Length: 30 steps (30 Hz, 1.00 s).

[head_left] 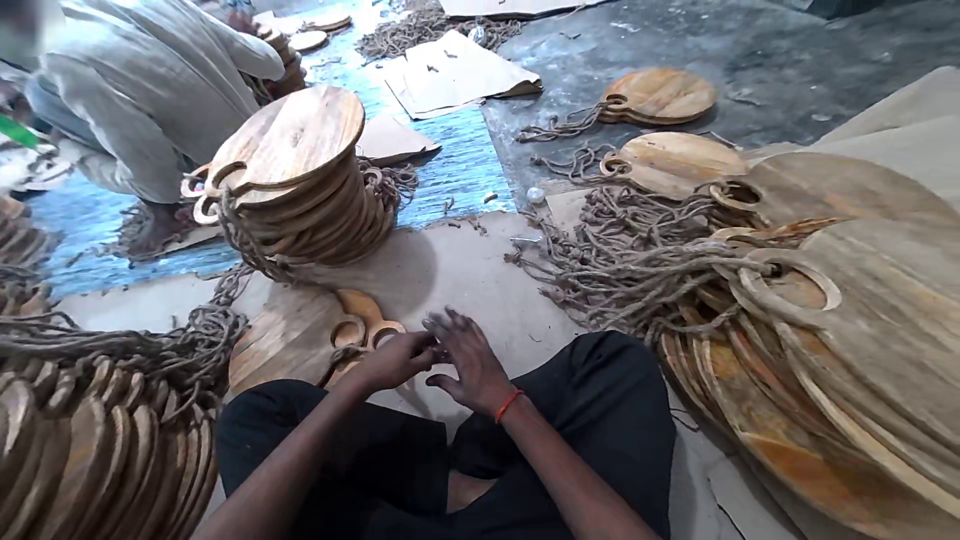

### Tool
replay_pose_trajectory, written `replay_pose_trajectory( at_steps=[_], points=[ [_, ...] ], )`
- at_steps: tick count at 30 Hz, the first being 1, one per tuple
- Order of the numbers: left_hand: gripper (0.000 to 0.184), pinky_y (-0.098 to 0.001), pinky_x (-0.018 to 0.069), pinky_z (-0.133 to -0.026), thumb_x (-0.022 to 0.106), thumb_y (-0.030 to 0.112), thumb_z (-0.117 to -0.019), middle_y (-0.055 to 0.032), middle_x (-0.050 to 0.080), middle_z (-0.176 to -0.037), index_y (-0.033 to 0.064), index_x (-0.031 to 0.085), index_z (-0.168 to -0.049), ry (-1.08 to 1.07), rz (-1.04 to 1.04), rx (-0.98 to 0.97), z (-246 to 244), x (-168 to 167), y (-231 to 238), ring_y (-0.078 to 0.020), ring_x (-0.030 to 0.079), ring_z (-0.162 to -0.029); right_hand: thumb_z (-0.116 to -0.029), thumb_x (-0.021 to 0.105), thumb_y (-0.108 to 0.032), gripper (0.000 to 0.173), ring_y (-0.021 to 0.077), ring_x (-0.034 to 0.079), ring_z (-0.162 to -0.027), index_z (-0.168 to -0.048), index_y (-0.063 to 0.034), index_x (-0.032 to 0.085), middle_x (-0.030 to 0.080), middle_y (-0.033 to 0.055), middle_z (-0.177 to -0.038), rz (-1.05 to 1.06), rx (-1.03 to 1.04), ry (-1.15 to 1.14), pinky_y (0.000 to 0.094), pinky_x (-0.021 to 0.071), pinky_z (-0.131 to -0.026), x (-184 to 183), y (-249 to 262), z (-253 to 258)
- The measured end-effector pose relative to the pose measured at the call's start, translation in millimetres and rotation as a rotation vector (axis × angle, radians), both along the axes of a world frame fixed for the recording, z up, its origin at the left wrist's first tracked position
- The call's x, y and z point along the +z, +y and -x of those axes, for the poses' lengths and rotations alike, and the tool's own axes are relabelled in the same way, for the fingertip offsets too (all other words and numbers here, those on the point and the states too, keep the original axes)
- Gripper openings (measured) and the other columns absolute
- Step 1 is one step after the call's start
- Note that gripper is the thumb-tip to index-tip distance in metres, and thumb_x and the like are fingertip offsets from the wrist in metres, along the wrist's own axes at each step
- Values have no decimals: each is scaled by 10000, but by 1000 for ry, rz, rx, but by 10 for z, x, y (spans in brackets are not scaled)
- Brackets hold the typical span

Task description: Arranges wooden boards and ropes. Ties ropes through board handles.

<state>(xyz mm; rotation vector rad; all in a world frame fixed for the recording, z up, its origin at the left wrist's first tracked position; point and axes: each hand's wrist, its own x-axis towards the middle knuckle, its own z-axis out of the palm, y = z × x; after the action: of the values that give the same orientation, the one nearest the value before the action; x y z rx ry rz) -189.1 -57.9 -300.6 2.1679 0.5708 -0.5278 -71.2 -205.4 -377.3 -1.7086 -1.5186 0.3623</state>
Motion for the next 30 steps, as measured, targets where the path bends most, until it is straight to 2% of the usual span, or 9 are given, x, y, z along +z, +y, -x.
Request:
replay_pose_trajectory(
  at_steps=[2,4,6,11,14,16,18,20,30],
  points=[
    [297,-451,556,-770,517,198,-1068,-148,667,-907,-9,604,-1261,-20,-2,-16,-15,58,24,-239,653,-779,-957,721,-221,701,226,562,-1359,-1571,-78,415,623,95,-1432,154,97,227,462,342,-1221,49,-3,-19],
    [314,-391,570,-753,536,188,-1067,-122,648,-883,-25,516,-1297,-78,67,21,-22,60,37,-191,655,-750,-1017,614,-166,533,247,712,-1039,-1521,-73,465,712,158,-1199,242,123,467,447,552,-975,69,-9,-131],
    [275,-331,599,-775,561,162,-1061,-93,672,-906,-22,514,-1260,-186,208,134,-27,-11,32,-140,693,-770,-1055,555,-187,420,242,725,-919,-1453,-54,528,701,166,-1176,318,140,610,426,606,-842,117,-23,-252],
    [266,-356,615,-802,420,169,-1116,-125,690,-973,-26,492,-1282,-339,480,414,-185,-497,-150,-177,725,-831,-1102,489,-202,290,111,633,-688,-1297,-21,602,648,74,-935,505,48,956,286,573,-662,149,17,-593],
    [269,-333,595,-655,407,206,-1125,-138,687,-968,-2,463,-1287,-301,498,538,-317,-792,-340,-196,711,-743,-1080,543,-251,244,49,389,-505,-1135,-55,677,536,2,-763,637,-62,908,208,344,-466,-86,43,-769],
    [271,-304,556,-598,488,204,-1097,-116,662,-935,-17,503,-1251,-290,481,552,-309,-956,-480,-161,651,-671,-1070,562,-302,285,71,407,-546,-1031,-50,690,573,17,-780,722,-85,699,248,351,-513,-118,-32,-788],
    [289,-303,562,-620,564,195,-1058,-112,664,-960,-34,551,-1234,-228,499,541,-227,-1115,-601,-145,642,-678,-1049,597,-319,328,199,613,-805,-1072,-18,726,692,116,-953,825,-42,493,413,497,-777,-205,-89,-783],
    [280,-284,557,-613,593,180,-1044,-99,658,-925,-35,564,-1222,-178,516,603,-212,-1197,-653,-128,636,-668,-1029,629,-303,317,287,673,-984,-1138,-24,734,716,172,-1076,872,-5,403,510,505,-926,-239,-68,-775],
    [267,-284,535,-587,636,119,-1024,-127,663,-891,-37,554,-1225,-231,497,910,-544,-1367,-570,-152,624,-644,-900,775,-243,220,296,679,-894,-1018,-57,766,725,148,-961,778,-265,605,549,526,-827,-601,211,-971]
  ],
)
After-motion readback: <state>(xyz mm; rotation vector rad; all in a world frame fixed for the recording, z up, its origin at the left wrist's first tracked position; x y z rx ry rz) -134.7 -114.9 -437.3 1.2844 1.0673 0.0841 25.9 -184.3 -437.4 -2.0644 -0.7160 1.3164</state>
